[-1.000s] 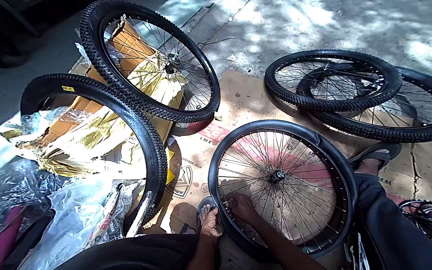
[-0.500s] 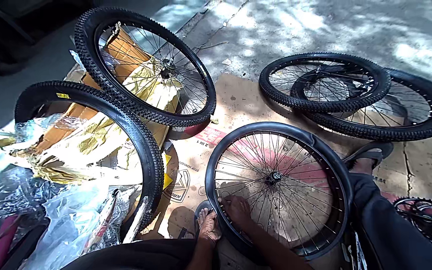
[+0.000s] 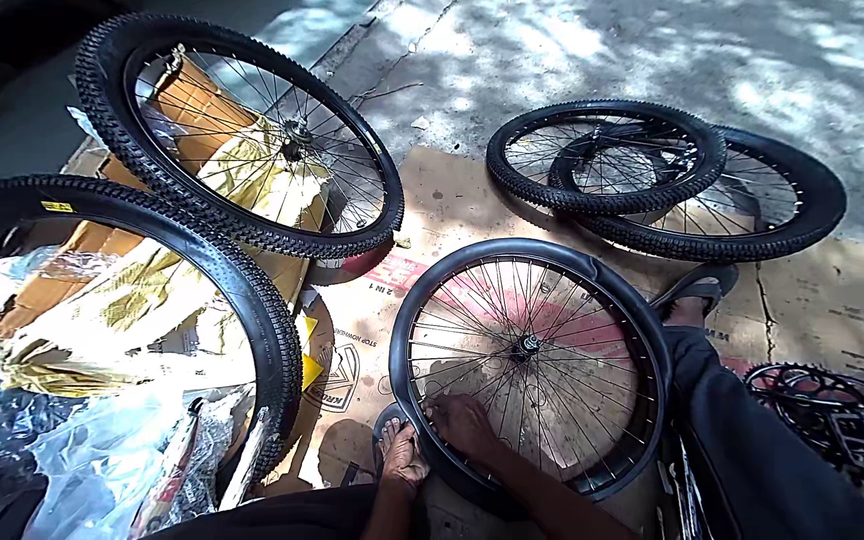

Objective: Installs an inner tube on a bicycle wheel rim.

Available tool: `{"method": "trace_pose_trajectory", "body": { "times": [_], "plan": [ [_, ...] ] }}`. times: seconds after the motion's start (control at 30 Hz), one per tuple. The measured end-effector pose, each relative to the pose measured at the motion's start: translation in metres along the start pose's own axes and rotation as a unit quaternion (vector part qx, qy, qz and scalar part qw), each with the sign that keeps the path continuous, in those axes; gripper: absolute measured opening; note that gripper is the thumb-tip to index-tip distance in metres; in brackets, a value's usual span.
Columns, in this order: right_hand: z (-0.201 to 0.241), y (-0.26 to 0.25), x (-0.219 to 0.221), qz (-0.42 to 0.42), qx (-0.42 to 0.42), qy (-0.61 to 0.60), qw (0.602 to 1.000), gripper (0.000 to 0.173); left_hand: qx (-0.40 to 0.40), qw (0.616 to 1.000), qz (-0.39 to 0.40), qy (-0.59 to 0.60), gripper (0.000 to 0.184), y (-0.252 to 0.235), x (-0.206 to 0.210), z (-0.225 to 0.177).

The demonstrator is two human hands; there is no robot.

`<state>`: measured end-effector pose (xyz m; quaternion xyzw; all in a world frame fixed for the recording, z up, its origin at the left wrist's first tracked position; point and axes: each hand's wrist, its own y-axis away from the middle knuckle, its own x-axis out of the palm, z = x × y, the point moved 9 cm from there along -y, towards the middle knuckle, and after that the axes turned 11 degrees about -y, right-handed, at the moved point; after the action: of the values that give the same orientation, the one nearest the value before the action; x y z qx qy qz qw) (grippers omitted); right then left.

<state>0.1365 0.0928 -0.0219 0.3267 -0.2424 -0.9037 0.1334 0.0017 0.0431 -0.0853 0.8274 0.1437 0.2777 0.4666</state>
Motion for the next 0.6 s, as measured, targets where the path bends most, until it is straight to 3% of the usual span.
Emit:
{"method": "trace_pose_trajectory", "body": {
  "times": [0.1,0.2,0.3,0.4,0.6],
  "plan": [
    [0.003,-0.007,-0.01,-0.006,0.122,-0.003,0.993,0.06,0.02,1.0,-0.016,-0.01,0.016,0.001,-0.002,-0.003],
    [0.003,-0.009,-0.01,-0.009,0.076,-0.06,0.995,0.054,-0.002,0.999,-0.04,-0.037,0.01,0.01,-0.002,-0.009],
    [-0.004,0.006,-0.023,-0.004,0.002,-0.154,0.988,0.034,-0.023,0.999,0.032,0.0,0.03,0.006,0.009,-0.003],
    [-0.017,0.024,-0.036,0.002,0.037,-0.247,0.968,0.026,-0.022,0.999,0.028,0.008,0.03,0.007,0.011,-0.002],
    [-0.011,0.046,-0.037,0.047,0.108,-0.439,0.891,0.025,-0.007,0.999,0.047,0.02,0.035,0.003,0.013,-0.001]
  ]
}}
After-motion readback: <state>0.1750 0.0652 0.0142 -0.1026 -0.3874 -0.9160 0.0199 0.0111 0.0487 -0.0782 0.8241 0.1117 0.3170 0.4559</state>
